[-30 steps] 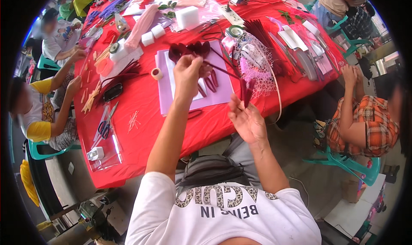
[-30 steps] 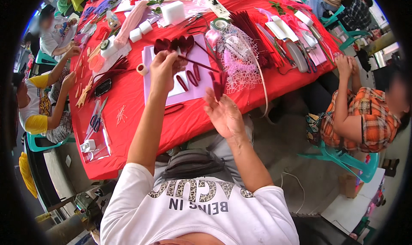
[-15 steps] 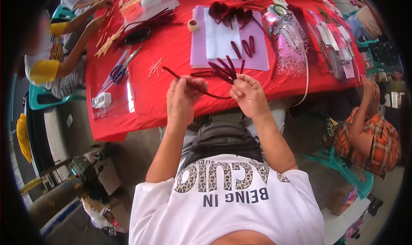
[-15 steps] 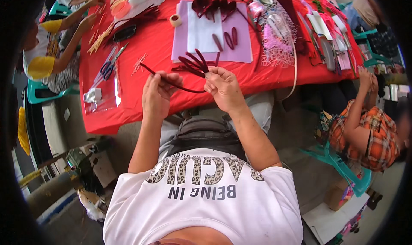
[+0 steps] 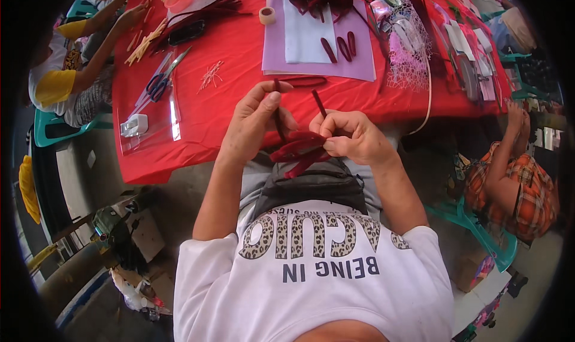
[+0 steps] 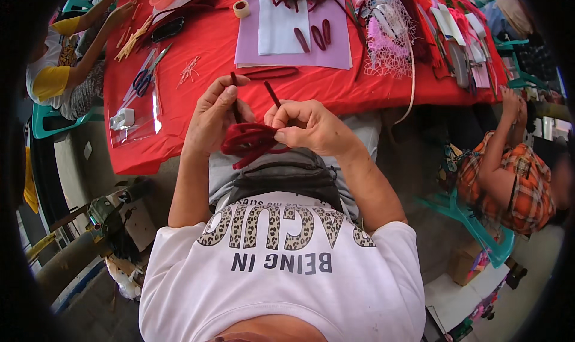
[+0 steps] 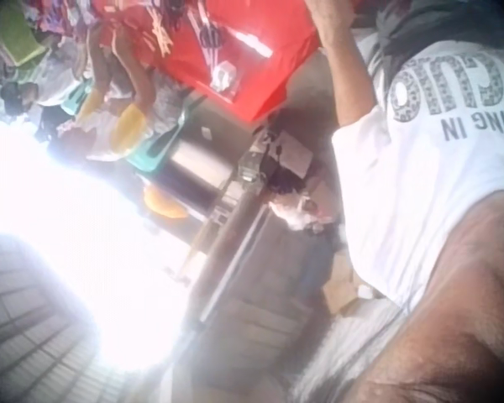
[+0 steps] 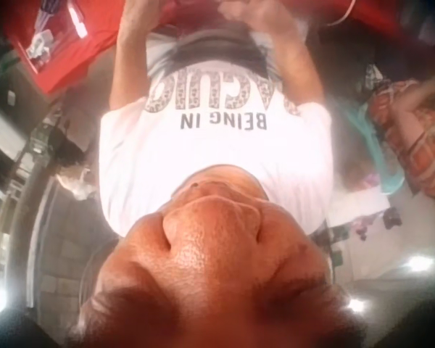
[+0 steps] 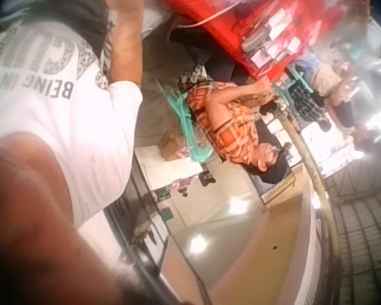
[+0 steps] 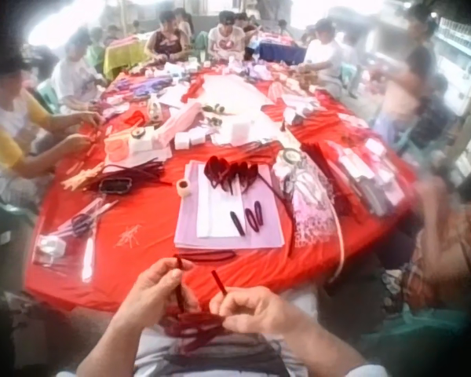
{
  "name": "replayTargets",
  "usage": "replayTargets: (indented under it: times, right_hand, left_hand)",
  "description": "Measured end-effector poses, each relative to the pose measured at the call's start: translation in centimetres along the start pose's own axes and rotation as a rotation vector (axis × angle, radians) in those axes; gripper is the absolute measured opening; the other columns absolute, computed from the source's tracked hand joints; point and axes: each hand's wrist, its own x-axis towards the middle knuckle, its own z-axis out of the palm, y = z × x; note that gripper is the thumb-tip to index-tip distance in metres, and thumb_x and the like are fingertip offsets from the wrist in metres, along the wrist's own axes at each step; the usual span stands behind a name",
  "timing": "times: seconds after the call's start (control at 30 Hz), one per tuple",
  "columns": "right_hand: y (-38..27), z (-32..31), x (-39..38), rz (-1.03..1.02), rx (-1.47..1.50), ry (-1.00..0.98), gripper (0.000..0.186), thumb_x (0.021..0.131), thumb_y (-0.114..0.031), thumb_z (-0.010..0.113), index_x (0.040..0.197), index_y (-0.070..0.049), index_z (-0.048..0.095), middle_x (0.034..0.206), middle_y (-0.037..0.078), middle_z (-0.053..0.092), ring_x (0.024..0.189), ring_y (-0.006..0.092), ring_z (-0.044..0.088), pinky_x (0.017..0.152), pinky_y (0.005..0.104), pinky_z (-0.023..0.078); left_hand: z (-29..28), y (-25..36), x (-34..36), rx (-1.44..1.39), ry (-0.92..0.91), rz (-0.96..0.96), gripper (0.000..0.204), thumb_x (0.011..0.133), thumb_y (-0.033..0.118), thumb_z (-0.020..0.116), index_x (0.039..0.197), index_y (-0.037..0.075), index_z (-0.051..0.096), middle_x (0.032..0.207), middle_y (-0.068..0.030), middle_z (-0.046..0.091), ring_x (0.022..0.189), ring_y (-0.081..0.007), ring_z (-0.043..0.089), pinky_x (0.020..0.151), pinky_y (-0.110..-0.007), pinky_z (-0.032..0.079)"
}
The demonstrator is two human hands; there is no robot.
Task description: The person is folding and manipulating dark red ribbon strips by hand to create loops and petals, then placing them onto a purple mat.
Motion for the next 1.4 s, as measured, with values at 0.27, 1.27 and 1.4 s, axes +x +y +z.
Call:
replayTargets:
  times: [0.27,1.27,1.4]
  right_hand:
    - [0.9,-0.1,0.2,-0.013,-0.163,-0.054,0.008,0.078,-0.005,0.060,0.082,-0.001,0.054,0.092,0.001,0.052,0.077,0.0047,0.044,0.067,0.0203,0.038]
    - [2.5,0.8,0.3,0.032,0.005,0.034,0.004,0.080,-0.002,0.058,0.083,-0.001,0.055,0.079,-0.003,0.053,0.070,0.0032,0.047,0.062,0.0190,0.040]
    - [2.4,0.9,0.2,0.033,0.015,0.032,0.005,0.080,-0.002,0.058,0.083,-0.001,0.055,0.077,-0.003,0.054,0.069,0.0033,0.047,0.061,0.0189,0.040]
  left_hand:
    - [-0.3,-0.7,0.1,0.580,0.021,0.204,0.018,0.088,0.014,0.053,0.092,0.000,0.064,0.072,0.0005,0.059,0.067,-0.0061,0.052,0.061,-0.021,0.041]
    - [2.4,-2.3,0.0,-0.076,0.097,-0.041,0.019,0.085,0.016,0.062,0.098,0.003,0.064,0.066,0.0032,0.055,0.055,-0.0025,0.046,0.048,-0.018,0.035]
    - [3.1,-2.8,0.0,-0.132,0.122,-0.027,0.021,0.085,0.017,0.062,0.100,0.002,0.064,0.065,0.0039,0.054,0.054,-0.0022,0.045,0.048,-0.018,0.035]
